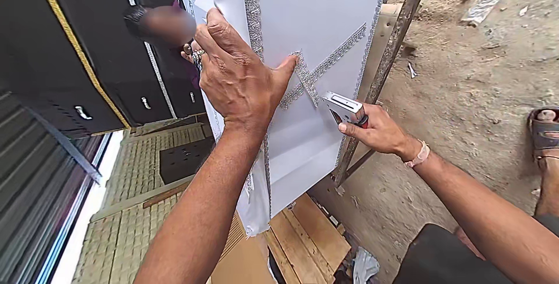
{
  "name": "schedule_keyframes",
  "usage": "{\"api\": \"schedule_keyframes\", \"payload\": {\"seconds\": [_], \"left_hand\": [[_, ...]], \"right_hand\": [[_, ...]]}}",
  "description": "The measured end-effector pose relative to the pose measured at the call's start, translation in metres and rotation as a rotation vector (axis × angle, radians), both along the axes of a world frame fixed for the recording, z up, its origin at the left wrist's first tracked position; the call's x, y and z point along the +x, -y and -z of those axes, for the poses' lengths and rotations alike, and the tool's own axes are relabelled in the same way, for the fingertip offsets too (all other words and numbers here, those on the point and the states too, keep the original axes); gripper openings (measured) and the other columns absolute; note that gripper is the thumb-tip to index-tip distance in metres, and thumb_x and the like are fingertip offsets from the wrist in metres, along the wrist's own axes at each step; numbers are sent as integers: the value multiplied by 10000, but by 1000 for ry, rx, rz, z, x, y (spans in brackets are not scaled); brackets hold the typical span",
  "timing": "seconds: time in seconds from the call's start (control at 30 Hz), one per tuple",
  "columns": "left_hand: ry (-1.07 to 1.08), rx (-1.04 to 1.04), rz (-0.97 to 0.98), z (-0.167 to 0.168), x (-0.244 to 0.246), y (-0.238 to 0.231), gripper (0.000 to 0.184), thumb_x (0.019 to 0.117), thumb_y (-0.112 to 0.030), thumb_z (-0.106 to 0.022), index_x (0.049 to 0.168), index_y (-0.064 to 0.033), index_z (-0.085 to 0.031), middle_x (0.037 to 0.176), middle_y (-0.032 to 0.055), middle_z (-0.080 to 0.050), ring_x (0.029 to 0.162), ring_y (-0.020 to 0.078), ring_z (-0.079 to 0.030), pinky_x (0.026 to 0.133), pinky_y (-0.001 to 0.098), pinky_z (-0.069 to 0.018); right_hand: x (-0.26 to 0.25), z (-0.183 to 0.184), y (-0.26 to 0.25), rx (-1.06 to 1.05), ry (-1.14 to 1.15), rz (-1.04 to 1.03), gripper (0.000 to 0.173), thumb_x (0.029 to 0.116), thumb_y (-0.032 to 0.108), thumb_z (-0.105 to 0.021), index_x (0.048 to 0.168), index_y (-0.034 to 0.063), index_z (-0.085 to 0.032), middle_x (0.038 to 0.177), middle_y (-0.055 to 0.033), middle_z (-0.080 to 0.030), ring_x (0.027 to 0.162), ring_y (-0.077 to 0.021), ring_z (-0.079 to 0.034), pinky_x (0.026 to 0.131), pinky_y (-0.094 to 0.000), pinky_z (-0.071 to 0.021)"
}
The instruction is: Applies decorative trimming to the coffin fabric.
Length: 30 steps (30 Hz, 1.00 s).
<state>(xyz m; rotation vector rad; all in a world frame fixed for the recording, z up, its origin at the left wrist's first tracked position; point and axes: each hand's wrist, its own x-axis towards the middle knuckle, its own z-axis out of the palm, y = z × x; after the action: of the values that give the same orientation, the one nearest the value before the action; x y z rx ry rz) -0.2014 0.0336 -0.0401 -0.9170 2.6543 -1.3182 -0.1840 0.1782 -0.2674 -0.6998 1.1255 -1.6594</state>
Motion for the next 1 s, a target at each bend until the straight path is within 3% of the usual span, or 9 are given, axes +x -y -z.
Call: {"api": "schedule_keyframes", "payload": {"seconds": [0.07, 0.2, 0.33, 0.47, 0.63, 0.73, 0.83, 0.9, 1.0], "left_hand": [[2, -5, 13, 0, 1, 1, 1275, 685, -805, -704, 1504, 81, -292, 1383, 331, -473, 1059, 471, -620, 757, 570, -526], [8, -10, 9, -2, 3, -1, 1266, 700, -829, -681, 1494, 76, -289, 1376, 334, -457, 1073, 480, -599, 767, 560, -523], [-3, -33, 18, -1, 3, 0, 1272, 685, -844, -674, 1486, 70, -299, 1373, 334, -464, 1070, 484, -601, 759, 560, -523], [-7, -17, 7, -1, 4, -2, 1266, 687, -837, -681, 1484, 71, -299, 1377, 332, -461, 1081, 483, -600, 760, 562, -525], [-19, 7, -7, 0, 2, 0, 1246, 684, -798, -712, 1484, 68, -310, 1358, 328, -478, 1088, 484, -603, 767, 565, -524], [-1, 23, -12, -1, 0, 1, 1235, 690, -798, -705, 1470, 82, -327, 1331, 333, -488, 1033, 488, -618, 741, 583, -530], [-16, 24, -20, -1, -4, 3, 1254, 673, -821, -695, 1468, 78, -334, 1312, 327, -498, 1019, 482, -620, 735, 591, -527], [-21, 23, -34, 0, -2, 3, 1259, 668, -821, -694, 1472, 78, -331, 1308, 325, -498, 1017, 479, -620, 728, 591, -525], [-33, 42, -29, 1, 0, 1, 1234, 687, -792, -704, 1490, 62, -317, 1312, 317, -494, 999, 470, -619, 709, 569, -522]], "right_hand": [[0, -3, 3, -33, -26, -32, 320, 911, 483, -675, 954, 166, -681, 785, 83, -621, 697, 4, -580, 640, -246, -495], [9, -3, 15, -1, -64, -112, 360, 920, 505, -658, 932, 145, -652, 756, 45, -587, 685, -56, -567, 631, -311, -474], [18, 4, 22, 15, -72, -114, 421, 922, 537, -646, 1014, 127, -672, 780, 24, -611, 711, -87, -589, 663, -347, -495], [38, 7, 29, 4, -111, 77, 404, 928, 494, -657, 993, 98, -706, 817, -19, -677, 764, -107, -653, 703, -362, -543], [70, 11, 52, -35, -131, 476, 276, 883, 316, -689, 829, 46, -692, 721, -66, -676, 674, -134, -668, 616, -335, -549], [74, 5, 34, 11, -146, 460, 346, 897, 364, -689, 814, 29, -689, 714, -91, -676, 681, -170, -674, 632, -374, -549], [93, 12, -15, 121, -6, 242, 462, 896, 462, -706, 996, 12, -716, 869, -102, -722, 827, -163, -705, 774, -382, -583], [104, 19, -44, 192, 109, 65, 508, 867, 447, -728, 1176, 44, -697, 1043, -67, -716, 948, -95, -679, 879, -305, -561], [92, 28, -55, 224, 161, -99, 545, 881, 436, -718, 1263, 53, -651, 1165, -76, -679, 1007, -100, -650, 913, -307, -534]]}}
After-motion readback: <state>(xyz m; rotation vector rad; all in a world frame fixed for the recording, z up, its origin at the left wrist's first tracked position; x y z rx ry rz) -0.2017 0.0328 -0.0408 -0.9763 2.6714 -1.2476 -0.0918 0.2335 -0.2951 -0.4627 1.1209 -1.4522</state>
